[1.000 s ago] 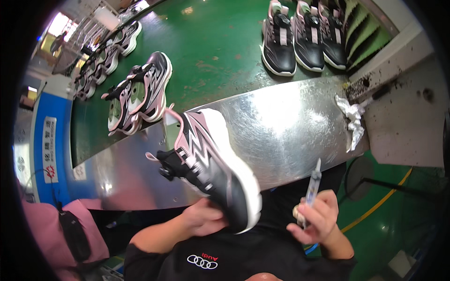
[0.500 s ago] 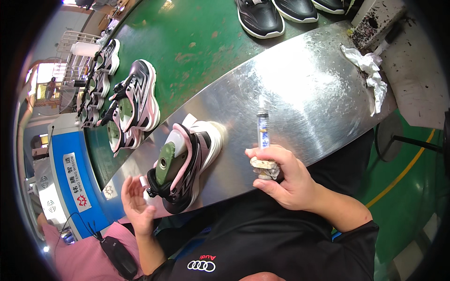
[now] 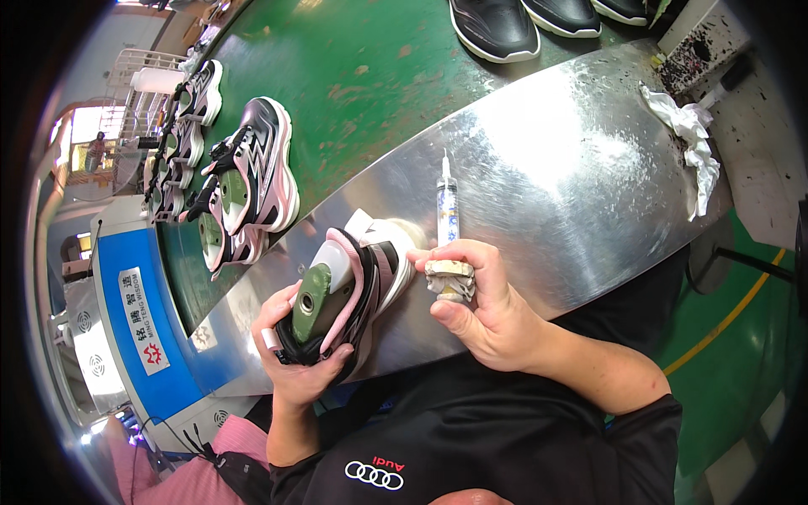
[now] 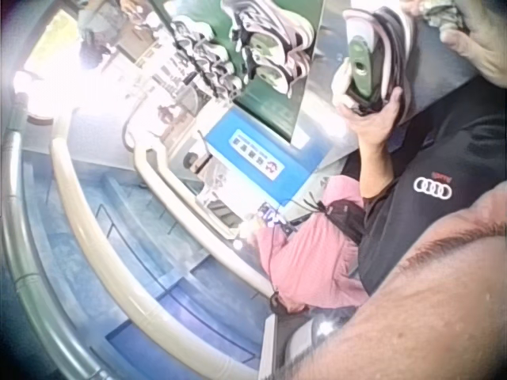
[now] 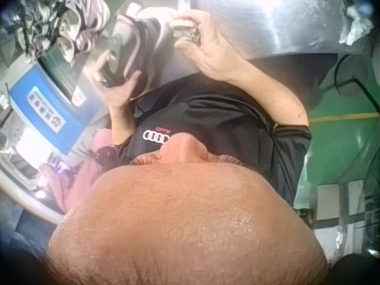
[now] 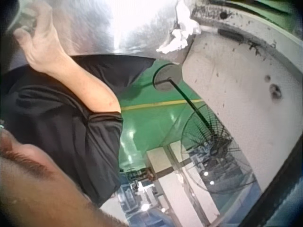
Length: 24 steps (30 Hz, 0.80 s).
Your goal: The person applies glue along the seams of shoes using a syringe applicator, refills the syringe from a bottle, wipes the tip with a cloth, and applies glue to more shoes.
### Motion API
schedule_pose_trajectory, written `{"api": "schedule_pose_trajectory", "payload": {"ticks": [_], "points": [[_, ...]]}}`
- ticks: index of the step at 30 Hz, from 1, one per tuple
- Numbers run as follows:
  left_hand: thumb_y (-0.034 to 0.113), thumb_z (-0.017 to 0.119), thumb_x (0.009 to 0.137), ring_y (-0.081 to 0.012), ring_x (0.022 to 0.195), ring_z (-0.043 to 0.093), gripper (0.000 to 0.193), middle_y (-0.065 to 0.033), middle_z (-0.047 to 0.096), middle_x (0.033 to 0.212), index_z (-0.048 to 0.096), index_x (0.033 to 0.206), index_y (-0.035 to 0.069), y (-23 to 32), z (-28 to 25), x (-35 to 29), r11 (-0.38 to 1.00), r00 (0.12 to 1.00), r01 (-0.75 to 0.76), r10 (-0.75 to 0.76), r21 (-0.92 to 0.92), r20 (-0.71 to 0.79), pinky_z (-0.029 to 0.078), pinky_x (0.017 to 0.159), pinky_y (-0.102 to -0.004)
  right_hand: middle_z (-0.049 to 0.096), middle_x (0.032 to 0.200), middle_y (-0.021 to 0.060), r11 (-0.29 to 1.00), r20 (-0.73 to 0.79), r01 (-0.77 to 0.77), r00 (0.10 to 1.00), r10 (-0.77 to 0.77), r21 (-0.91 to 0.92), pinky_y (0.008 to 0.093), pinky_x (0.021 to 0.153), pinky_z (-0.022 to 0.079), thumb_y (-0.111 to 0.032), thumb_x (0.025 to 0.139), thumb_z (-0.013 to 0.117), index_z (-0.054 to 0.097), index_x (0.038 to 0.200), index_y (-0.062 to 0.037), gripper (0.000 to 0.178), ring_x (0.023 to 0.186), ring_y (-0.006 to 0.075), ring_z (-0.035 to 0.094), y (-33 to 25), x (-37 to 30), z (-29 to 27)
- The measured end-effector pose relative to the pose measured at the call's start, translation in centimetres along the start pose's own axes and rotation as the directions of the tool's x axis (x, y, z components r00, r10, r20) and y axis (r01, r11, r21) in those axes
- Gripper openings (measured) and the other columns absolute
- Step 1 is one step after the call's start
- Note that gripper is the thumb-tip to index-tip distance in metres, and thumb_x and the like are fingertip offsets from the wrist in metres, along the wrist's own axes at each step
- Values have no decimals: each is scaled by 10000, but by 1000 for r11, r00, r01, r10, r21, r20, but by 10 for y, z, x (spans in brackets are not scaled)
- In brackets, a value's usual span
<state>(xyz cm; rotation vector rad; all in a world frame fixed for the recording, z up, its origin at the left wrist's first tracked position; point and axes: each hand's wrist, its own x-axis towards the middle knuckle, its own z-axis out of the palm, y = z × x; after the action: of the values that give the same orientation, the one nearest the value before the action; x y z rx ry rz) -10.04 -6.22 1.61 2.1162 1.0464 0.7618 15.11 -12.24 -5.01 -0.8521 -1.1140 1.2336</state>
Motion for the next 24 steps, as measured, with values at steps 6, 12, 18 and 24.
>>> {"api": "schedule_pose_trajectory", "payload": {"ticks": [6,12,18,24], "points": [[111,849,613,-314,1141,495,796,-225,474,1223,365,1240,36,-1,0,0,999,1000,-19,19,-45,-2,391,978,-430,491,1215,155,1000,6,16,1000,-16,-10,345,1002,371,-240,953,537,292,1266,-19,454,1171,203,481,3,3,3],[100,838,631,-305,1122,501,762,-210,479,1197,371,1230,44,3,-3,1,1000,1000,13,-13,-21,11,400,963,-426,497,1206,133,989,35,-32,999,38,-143,316,958,390,-228,958,533,287,1289,-17,463,1099,168,500,-4,8,-1],[128,853,636,-254,1101,493,750,-167,493,1174,397,1223,27,2,0,8,995,996,84,-85,-43,-25,387,964,-386,510,1200,137,997,-24,-24,999,23,-73,313,954,392,-227,950,548,298,1287,-22,467,1096,166,507,-10,6,-17],[53,773,683,-97,822,519,593,-36,509,1000,427,1165,39,0,-8,84,898,943,215,-293,-383,-157,448,746,-238,533,1052,152,810,-158,186,933,-323,-556,398,858,426,-204,855,662,443,1205,-47,442,956,328,518,-30,-5,-69]]}}
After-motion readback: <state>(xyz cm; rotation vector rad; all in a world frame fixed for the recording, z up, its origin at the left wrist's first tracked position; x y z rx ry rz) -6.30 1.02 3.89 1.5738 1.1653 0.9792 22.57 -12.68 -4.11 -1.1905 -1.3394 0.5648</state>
